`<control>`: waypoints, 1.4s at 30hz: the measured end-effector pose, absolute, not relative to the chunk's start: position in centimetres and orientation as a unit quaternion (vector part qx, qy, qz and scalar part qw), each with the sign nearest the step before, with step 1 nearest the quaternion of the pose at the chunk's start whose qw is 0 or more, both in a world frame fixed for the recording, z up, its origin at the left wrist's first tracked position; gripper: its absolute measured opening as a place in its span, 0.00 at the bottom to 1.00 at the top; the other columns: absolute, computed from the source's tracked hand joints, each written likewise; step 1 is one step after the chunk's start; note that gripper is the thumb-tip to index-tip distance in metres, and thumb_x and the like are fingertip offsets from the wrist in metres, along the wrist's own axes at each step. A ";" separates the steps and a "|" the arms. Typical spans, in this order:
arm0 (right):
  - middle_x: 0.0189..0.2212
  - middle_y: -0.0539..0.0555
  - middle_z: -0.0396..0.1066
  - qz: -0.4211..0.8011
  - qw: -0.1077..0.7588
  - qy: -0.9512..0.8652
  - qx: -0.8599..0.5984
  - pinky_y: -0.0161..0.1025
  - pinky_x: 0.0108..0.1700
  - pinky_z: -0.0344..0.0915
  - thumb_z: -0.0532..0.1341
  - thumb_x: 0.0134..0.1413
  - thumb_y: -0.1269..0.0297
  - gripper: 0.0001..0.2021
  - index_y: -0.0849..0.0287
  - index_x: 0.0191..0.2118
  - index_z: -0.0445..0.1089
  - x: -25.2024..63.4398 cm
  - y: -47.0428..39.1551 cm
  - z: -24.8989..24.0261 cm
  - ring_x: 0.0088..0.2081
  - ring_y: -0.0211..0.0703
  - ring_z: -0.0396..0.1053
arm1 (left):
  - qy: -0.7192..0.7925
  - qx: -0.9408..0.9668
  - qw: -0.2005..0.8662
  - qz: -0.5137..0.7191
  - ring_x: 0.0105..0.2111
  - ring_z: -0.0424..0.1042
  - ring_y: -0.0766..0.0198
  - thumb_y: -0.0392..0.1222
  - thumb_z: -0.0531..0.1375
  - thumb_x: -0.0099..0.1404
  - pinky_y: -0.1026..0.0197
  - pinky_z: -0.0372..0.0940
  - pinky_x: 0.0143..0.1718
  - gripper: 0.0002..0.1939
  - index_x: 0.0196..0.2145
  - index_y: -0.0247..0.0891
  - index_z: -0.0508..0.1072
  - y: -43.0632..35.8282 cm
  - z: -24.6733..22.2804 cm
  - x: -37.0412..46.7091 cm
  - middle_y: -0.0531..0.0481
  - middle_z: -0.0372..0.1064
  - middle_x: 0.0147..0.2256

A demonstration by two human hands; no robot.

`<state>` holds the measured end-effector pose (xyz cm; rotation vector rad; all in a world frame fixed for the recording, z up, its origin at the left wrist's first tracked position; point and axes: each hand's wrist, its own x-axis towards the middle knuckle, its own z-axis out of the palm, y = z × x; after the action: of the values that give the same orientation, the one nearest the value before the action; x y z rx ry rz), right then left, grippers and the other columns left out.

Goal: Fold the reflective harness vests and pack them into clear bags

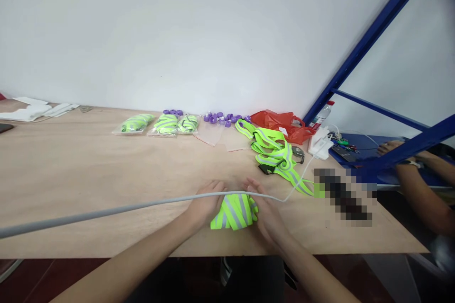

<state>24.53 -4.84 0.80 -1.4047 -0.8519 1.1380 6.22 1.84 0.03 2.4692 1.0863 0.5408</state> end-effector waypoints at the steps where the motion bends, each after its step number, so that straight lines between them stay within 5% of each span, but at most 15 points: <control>1: 0.63 0.58 0.69 0.484 0.535 -0.356 -0.594 0.55 0.67 0.59 0.67 0.51 0.42 0.31 0.51 0.59 0.69 24.8 -4.6 1.0 0.65 0.57 0.64 | 0.388 0.882 0.190 0.189 0.41 0.72 0.55 0.36 0.48 0.76 0.57 0.67 0.44 0.14 0.37 0.38 0.71 1.7 0.0 6.3 0.45 0.73 0.38; 8: 0.57 0.59 0.74 0.376 0.308 -0.611 -0.625 0.59 0.65 0.59 0.70 0.48 0.57 0.28 0.55 0.56 0.72 26.6 -4.5 3.3 0.61 0.59 0.67 | 0.381 0.898 0.162 0.152 0.44 0.72 0.54 0.35 0.52 0.75 0.55 0.66 0.46 0.09 0.43 0.38 0.72 1.2 0.2 7.4 0.44 0.73 0.44; 16: 0.42 0.51 0.80 0.402 0.178 -0.682 -0.584 0.46 0.48 0.71 0.74 0.41 0.66 0.19 0.53 0.43 0.76 26.4 -2.5 5.2 0.45 0.53 0.75 | 0.388 0.905 0.138 0.110 0.47 0.71 0.43 0.31 0.59 0.69 0.48 0.63 0.48 0.11 0.48 0.36 0.75 0.6 0.7 8.6 0.36 0.72 0.46; 22: 0.48 0.50 0.79 0.438 0.176 -0.717 -0.512 0.50 0.57 0.67 0.70 0.48 0.63 0.19 0.52 0.49 0.78 25.9 -2.7 5.6 0.50 0.54 0.74 | 0.414 0.884 0.172 0.132 0.45 0.72 0.45 0.34 0.58 0.71 0.48 0.64 0.48 0.06 0.41 0.36 0.76 0.5 1.3 8.2 0.38 0.74 0.42; 30: 0.52 0.56 0.78 0.329 0.236 -0.714 -0.571 0.52 0.56 0.67 0.71 0.50 0.61 0.26 0.54 0.56 0.74 25.5 -4.7 4.0 0.54 0.59 0.73 | 0.448 0.796 0.325 0.245 0.38 0.75 0.53 0.50 0.53 0.76 0.56 0.67 0.41 0.16 0.41 0.36 0.72 0.5 1.9 7.7 0.44 0.76 0.37; 36: 0.40 0.60 0.79 0.123 0.198 -0.788 -0.570 0.49 0.43 0.71 0.70 0.54 0.47 0.19 0.56 0.44 0.76 25.4 -5.6 2.5 0.42 0.59 0.76 | 0.360 0.767 0.454 0.276 0.39 0.76 0.58 0.45 0.67 0.64 0.61 0.69 0.41 0.16 0.48 0.38 0.74 -0.6 1.8 5.8 0.50 0.78 0.42; 42: 0.51 0.62 0.75 0.086 0.276 -0.743 -0.604 0.55 0.53 0.70 0.68 0.55 0.44 0.30 0.55 0.58 0.68 26.3 -7.4 0.1 0.52 0.61 0.73 | 0.312 0.739 0.516 0.302 0.49 0.75 0.53 0.41 0.70 0.60 0.56 0.68 0.51 0.22 0.53 0.42 0.76 -1.5 2.0 4.4 0.49 0.77 0.50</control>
<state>26.27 -7.43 0.09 -1.6231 -1.9948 0.2298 4.38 -1.45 2.00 1.7743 0.7503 0.7246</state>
